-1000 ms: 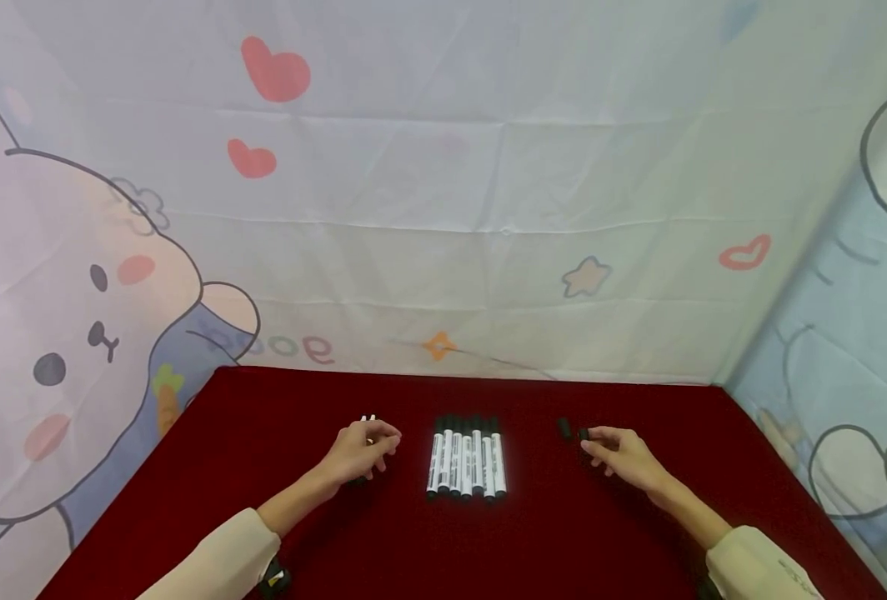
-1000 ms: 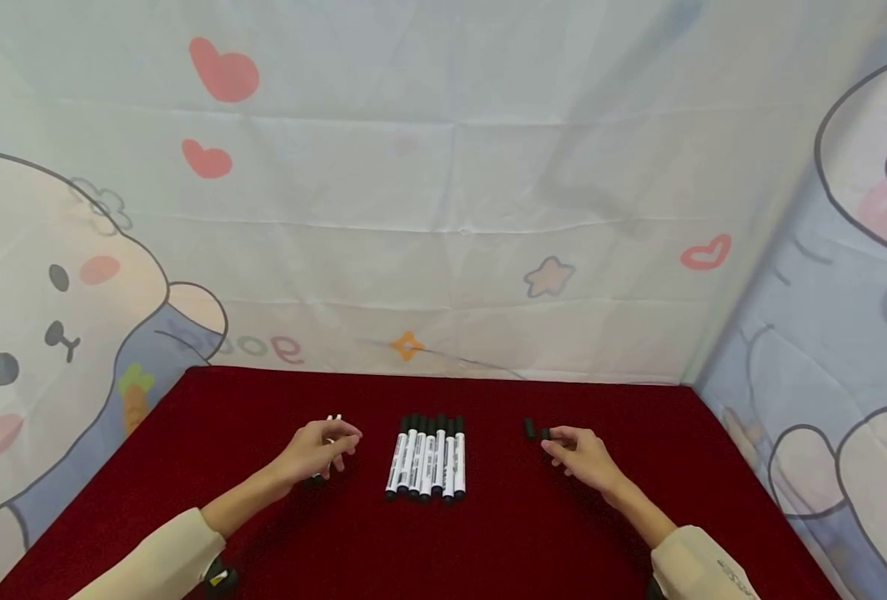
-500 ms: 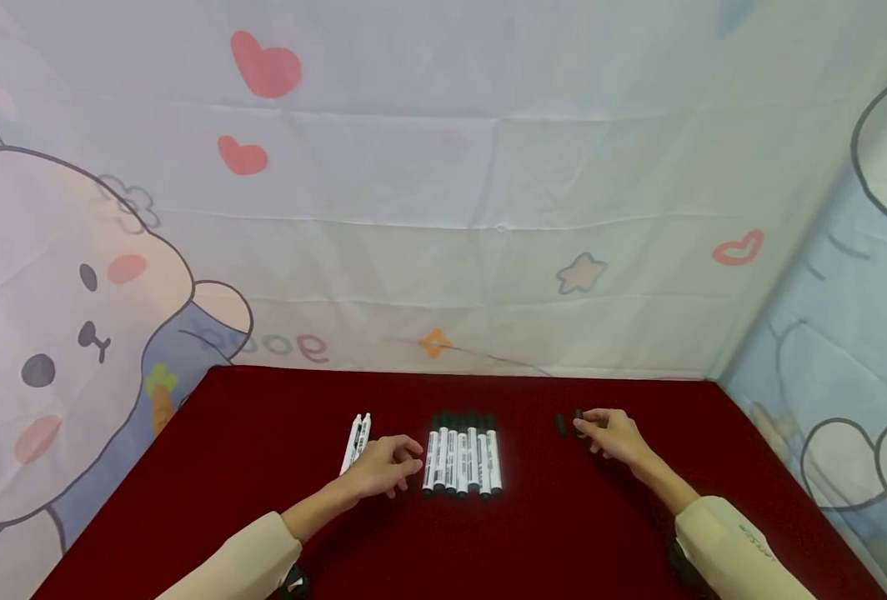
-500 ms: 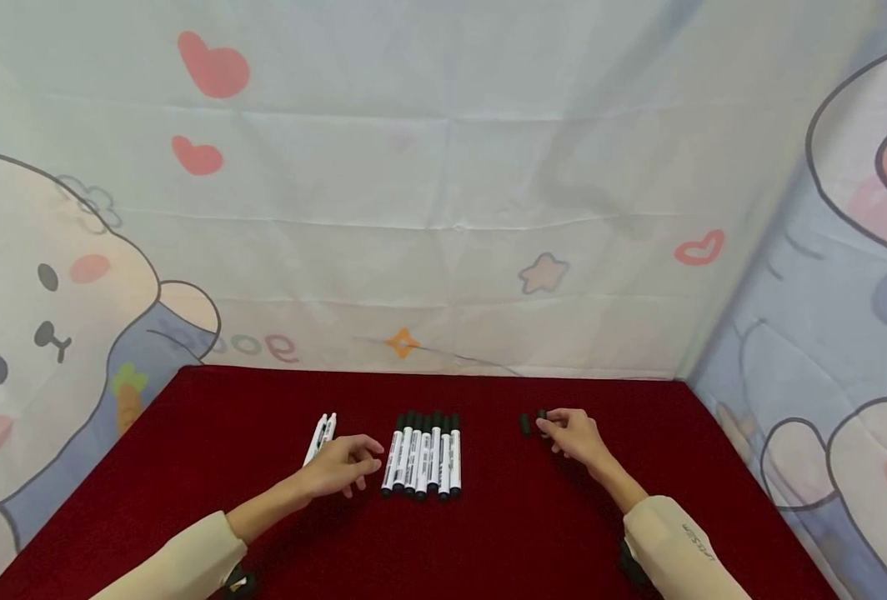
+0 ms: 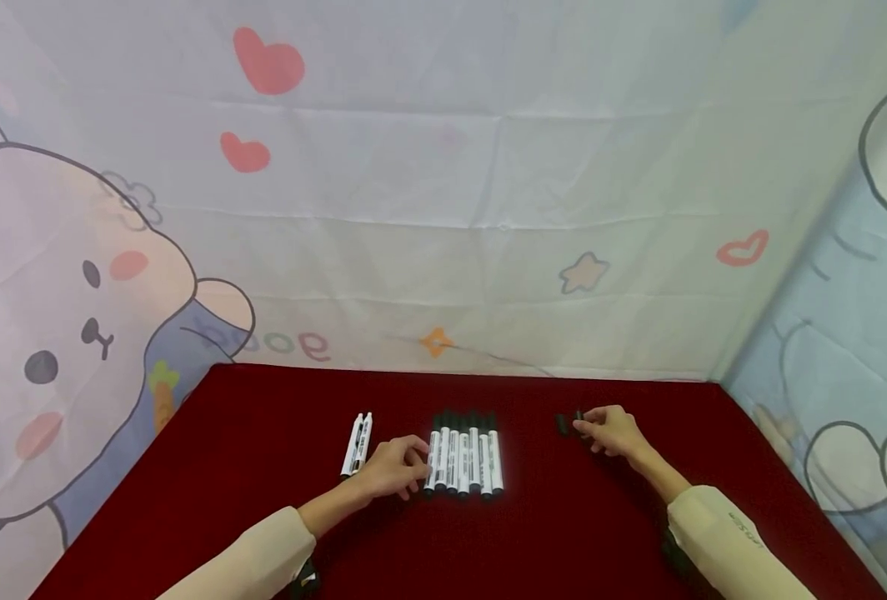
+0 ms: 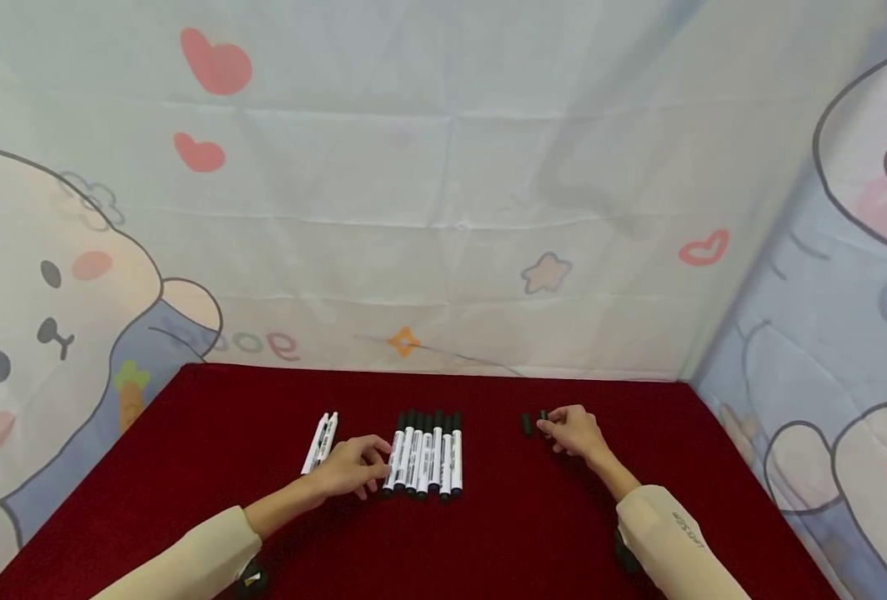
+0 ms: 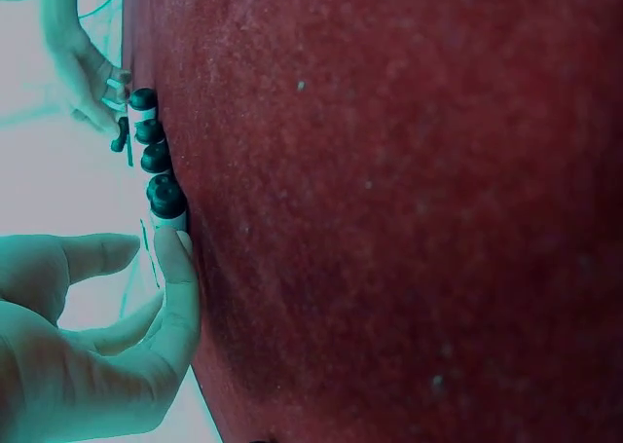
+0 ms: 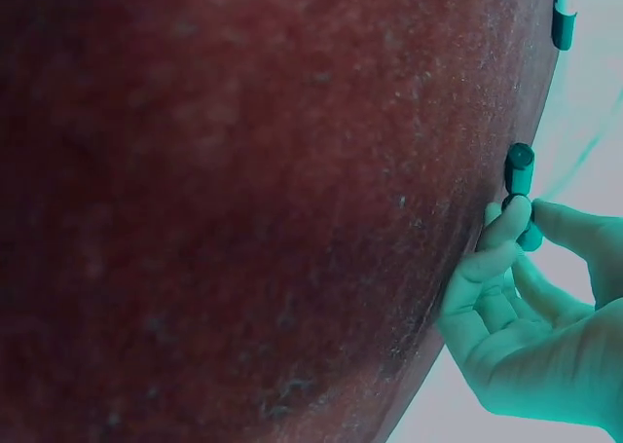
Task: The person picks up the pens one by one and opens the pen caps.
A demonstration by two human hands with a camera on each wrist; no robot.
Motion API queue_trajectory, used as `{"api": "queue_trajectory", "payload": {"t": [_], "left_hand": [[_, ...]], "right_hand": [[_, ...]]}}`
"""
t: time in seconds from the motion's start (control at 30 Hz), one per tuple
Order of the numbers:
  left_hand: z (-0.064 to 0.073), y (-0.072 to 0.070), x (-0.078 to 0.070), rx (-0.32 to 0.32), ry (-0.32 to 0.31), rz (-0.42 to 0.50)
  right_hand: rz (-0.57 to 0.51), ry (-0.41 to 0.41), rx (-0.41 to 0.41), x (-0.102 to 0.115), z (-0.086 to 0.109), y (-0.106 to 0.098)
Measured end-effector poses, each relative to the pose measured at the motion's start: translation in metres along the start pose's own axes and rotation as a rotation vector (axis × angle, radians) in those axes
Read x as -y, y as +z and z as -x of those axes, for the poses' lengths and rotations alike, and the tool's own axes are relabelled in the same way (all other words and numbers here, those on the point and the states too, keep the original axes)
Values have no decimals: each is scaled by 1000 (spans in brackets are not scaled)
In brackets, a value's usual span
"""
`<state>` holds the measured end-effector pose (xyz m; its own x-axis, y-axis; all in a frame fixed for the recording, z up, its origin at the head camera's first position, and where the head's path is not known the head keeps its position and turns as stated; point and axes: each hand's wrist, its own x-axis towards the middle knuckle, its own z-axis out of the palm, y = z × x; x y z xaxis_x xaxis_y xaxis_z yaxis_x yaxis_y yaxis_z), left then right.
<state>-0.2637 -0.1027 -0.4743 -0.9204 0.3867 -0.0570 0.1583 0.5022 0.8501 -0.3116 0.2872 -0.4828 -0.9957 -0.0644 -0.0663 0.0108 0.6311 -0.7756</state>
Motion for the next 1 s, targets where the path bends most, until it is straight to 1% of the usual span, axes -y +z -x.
{"api": "queue_trajectory", "payload": {"t": [0.27,0.5,0.77,1.0], "left_hand": [[-4,6,2,-22,9,23],[-5,7,3,-32,17,41],[-6,8,2,-40,12,47],[-3,7,1,-55,-5,7]], "right_hand": [[17,18,-8,-2,-4,5],[34,17,1,-1,-8,7],[42,-30,9,1,2,4],[37,-47,20,1,10,-1]]}}
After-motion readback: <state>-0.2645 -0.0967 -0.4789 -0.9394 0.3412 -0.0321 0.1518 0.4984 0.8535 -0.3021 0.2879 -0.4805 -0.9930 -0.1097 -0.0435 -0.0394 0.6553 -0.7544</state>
